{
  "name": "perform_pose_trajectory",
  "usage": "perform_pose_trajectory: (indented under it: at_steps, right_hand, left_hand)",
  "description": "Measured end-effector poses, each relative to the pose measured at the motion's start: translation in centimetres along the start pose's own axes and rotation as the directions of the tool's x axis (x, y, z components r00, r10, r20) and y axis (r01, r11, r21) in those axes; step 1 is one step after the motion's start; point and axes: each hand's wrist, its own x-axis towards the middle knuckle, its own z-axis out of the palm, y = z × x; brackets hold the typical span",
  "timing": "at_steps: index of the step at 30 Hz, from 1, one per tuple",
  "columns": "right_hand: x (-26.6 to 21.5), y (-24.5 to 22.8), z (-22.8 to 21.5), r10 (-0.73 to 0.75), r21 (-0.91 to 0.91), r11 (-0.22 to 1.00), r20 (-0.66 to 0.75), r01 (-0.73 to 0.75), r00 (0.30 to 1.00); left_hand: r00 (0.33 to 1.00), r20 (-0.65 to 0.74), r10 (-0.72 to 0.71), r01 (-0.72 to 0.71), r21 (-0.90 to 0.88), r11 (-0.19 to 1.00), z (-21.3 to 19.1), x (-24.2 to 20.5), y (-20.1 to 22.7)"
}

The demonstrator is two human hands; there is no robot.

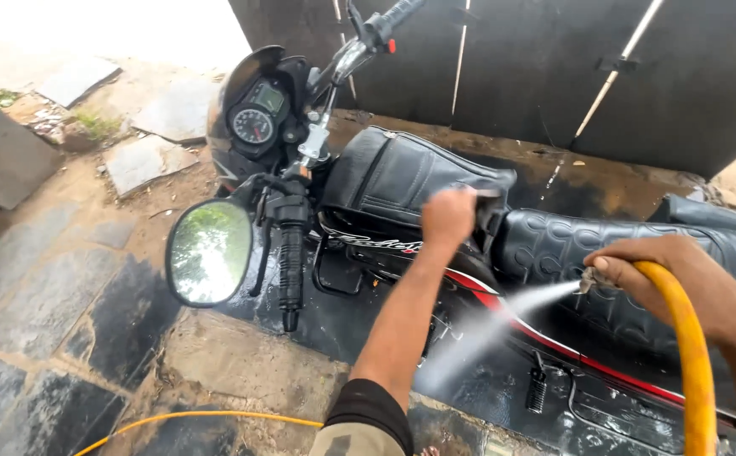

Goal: Washing a motorcycle using a high-pressure water hose.

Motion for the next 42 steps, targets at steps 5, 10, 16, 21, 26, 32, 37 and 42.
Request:
perform_pose_trajectory:
  at_steps: [5,10,16,21,26,32,37,42]
  right_hand:
    - [-1.9,0.4,-0.3,-0.041,0.046,0.998,-0.081,0.045,0.996]
    - [-2.3,1.4,-3.0,-0.082,0.051,0.995,-0.145,0.090,0.986]
    - [3.0,-8.2,-10.6,-0.290,-0.118,0.956,-0.235,0.269,0.928]
    - [4.6,-19.6,-10.6,-0.445,-0.133,0.896,-0.304,0.425,0.842]
    - [0.4,-19.7,-8.8,-0.669,0.072,0.731,-0.123,0.679,0.733]
    - [-6.3,-15.9,-7.1,-0.739,-0.064,0.670,-0.156,0.740,0.656]
    - [-7.1,-10.2,-6.7,-0.663,0.031,0.689,-0.377,0.724,0.647]
    - [-6.9,-6.1,-7.3,-0.654,0.126,0.631,-0.446,0.766,0.611]
  left_hand:
    - [0.950,-0.253,-0.181,0.135,-0.188,0.973,0.9,0.6,-0.7]
    - [0.981,0.172,-0.094,0.117,-0.130,0.985,-3.8,-6.1,6.5]
    - [0.864,0.452,-0.223,0.345,-0.210,0.915,-5.8,-15.2,11.0]
    - [0.731,0.665,-0.152,0.649,-0.610,0.455,-10.5,-24.6,12.3]
    - [0.662,0.750,-0.012,0.748,-0.659,0.084,-15.5,-34.9,14.4]
    - [0.803,0.588,-0.096,0.584,-0.809,-0.067,-19.8,-42.5,23.7]
    - [0.730,0.672,-0.126,0.681,-0.700,0.216,-18.1,-46.2,29.2]
    - [0.728,0.630,-0.269,0.678,-0.608,0.413,-20.3,-44.2,32.8]
